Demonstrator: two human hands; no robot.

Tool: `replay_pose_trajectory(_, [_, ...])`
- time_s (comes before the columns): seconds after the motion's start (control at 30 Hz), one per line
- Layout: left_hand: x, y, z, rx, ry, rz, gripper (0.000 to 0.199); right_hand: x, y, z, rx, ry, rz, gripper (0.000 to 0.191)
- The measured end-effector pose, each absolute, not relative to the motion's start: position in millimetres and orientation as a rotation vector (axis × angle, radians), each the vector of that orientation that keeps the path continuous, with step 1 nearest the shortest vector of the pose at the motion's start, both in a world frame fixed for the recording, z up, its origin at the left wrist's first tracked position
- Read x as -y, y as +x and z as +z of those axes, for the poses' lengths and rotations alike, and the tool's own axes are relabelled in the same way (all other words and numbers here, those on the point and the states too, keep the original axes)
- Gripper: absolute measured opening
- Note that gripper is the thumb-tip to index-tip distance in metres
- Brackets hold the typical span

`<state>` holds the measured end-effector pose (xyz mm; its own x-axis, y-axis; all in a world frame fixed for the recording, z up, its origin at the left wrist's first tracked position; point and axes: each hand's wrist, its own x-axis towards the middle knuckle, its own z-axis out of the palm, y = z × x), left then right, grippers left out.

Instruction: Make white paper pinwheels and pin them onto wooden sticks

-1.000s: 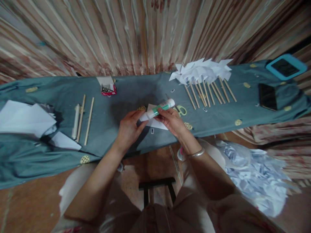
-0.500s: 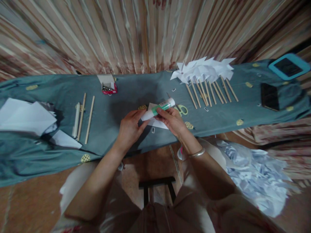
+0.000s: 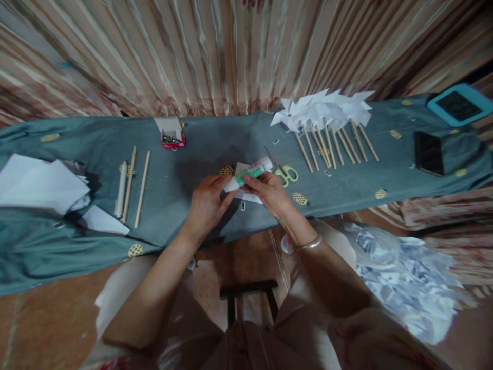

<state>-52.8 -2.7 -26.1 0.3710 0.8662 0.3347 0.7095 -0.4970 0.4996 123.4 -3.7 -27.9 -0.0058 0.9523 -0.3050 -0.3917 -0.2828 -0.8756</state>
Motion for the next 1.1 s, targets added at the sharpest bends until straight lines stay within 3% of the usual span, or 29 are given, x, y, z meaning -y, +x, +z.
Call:
replay_pose_trajectory(0.37, [1, -51, -26, -1.343, 2.270, 0.954, 0.034, 5, 119, -26, 0.744, -1.173, 1.556, 0.046])
replay_pose_trajectory(0.63, [-6, -63, -20, -1.561, 2.288, 0.798, 0.026, 6, 133, -26, 0.867, -1.209, 1.466, 0.046])
replay_pose_trajectory(0.97, [-26, -101, -27, -1.840, 2.321, 0.656, 0.026, 13, 171, -42, 1.332, -1.394, 0.955, 0.016])
replay_pose_trajectory(1.1, [-23, -101, -21, -1.853, 2.399, 0.575, 0.026, 23, 182, -39, 1.625, -1.445, 0.685, 0.017])
